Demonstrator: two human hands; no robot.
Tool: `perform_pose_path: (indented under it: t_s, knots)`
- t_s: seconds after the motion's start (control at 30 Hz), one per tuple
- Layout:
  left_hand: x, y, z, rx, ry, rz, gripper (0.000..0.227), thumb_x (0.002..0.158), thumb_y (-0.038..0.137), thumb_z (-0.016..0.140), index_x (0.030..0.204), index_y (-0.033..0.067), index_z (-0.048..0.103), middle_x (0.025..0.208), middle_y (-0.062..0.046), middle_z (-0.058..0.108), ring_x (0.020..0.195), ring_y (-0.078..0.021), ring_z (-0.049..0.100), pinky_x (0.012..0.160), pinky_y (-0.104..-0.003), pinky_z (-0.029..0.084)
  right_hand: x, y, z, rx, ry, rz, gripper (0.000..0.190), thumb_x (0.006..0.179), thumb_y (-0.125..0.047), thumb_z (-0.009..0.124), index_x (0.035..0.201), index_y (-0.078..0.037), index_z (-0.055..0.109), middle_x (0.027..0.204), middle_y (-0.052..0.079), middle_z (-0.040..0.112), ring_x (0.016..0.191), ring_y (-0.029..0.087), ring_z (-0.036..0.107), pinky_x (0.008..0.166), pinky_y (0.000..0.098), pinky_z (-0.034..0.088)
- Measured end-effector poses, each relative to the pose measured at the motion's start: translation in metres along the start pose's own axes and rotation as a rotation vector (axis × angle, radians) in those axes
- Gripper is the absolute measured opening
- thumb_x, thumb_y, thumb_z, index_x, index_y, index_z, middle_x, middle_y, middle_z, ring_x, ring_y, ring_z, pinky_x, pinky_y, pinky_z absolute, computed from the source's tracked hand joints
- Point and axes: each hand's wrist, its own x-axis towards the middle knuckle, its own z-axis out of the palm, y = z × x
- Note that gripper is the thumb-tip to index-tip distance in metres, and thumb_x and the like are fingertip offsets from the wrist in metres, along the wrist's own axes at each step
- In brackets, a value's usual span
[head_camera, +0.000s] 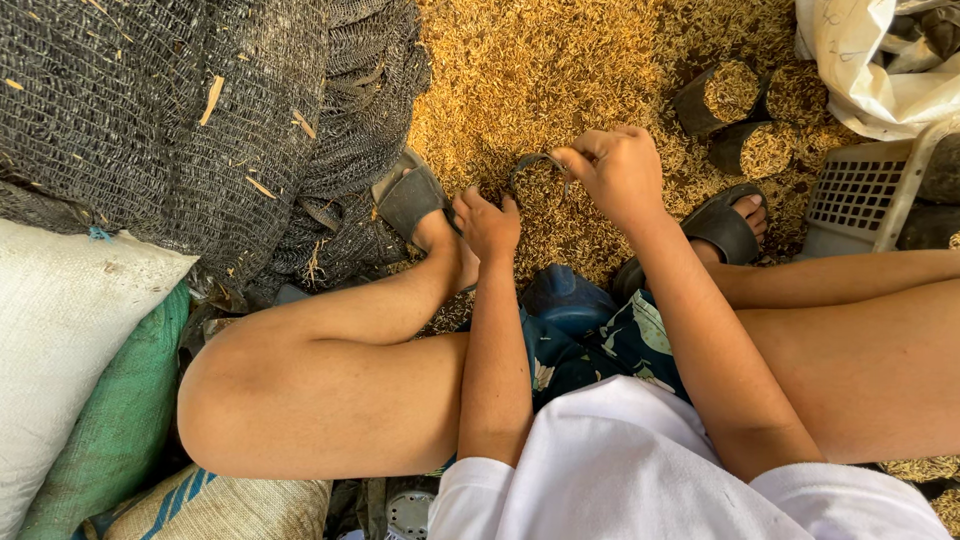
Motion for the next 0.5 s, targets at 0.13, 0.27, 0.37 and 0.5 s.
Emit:
perform_pose_path:
  t_s: [0.13, 0.27, 0.37, 0.5]
  knots:
    - [0.024, -0.010, 0.009, 0.012, 0.182, 0.062, 0.084, 0.088, 0.030, 0.076, 0.149, -0.0053, 0.030, 0.160, -0.025, 0.027, 0.145, -0.0419, 0.034, 0.118, -0.048, 0.035, 0.001, 0.005, 0.006, 0.051, -0.142, -0.100, 0.025, 0.096, -0.037, 0.078, 0.090, -0.012, 0.076, 0.067, 0.004, 0.068, 0.062, 0.025, 0.063, 0.090, 0.0449, 0.050]
    - [0.063, -0.014, 0.020, -0.155, 0.115, -0.074, 0.078, 0.095, 0.035, 0.070, 0.152, -0.0011, 0.031, 0.162, -0.025, 0.028, 0.148, -0.0433, 0.033, 0.119, -0.051, 0.034, 0.001, 0.024, 0.025, 0.220, -0.208, -0.102, 0.015, 0.095, -0.030, 0.076, 0.096, -0.014, 0.077, 0.087, 0.001, 0.076, 0.075, 0.020, 0.069, 0.094, 0.0440, 0.049]
    - [0.089, -0.004, 0.023, -0.298, 0.058, -0.248, 0.072, 0.103, 0.044, 0.063, 0.155, 0.0052, 0.034, 0.165, -0.022, 0.029, 0.151, -0.0436, 0.032, 0.123, -0.056, 0.029, 0.003, 0.056, 0.029, 0.358, -0.178, 0.175, 0.015, 0.098, -0.027, 0.074, 0.103, -0.013, 0.075, 0.099, 0.003, 0.076, 0.088, 0.017, 0.069, 0.090, 0.0384, 0.052]
    - [0.111, 0.018, 0.020, -0.270, -0.008, -0.237, 0.082, 0.094, 0.046, 0.064, 0.159, 0.0143, 0.026, 0.168, -0.020, 0.016, 0.154, -0.0455, 0.017, 0.118, -0.061, 0.027, 0.009, 0.127, -0.032, 0.999, 0.414, 0.251, 0.021, 0.114, -0.029, 0.060, 0.119, -0.009, 0.066, 0.128, 0.010, 0.067, 0.111, 0.023, 0.065, 0.097, 0.0352, 0.055]
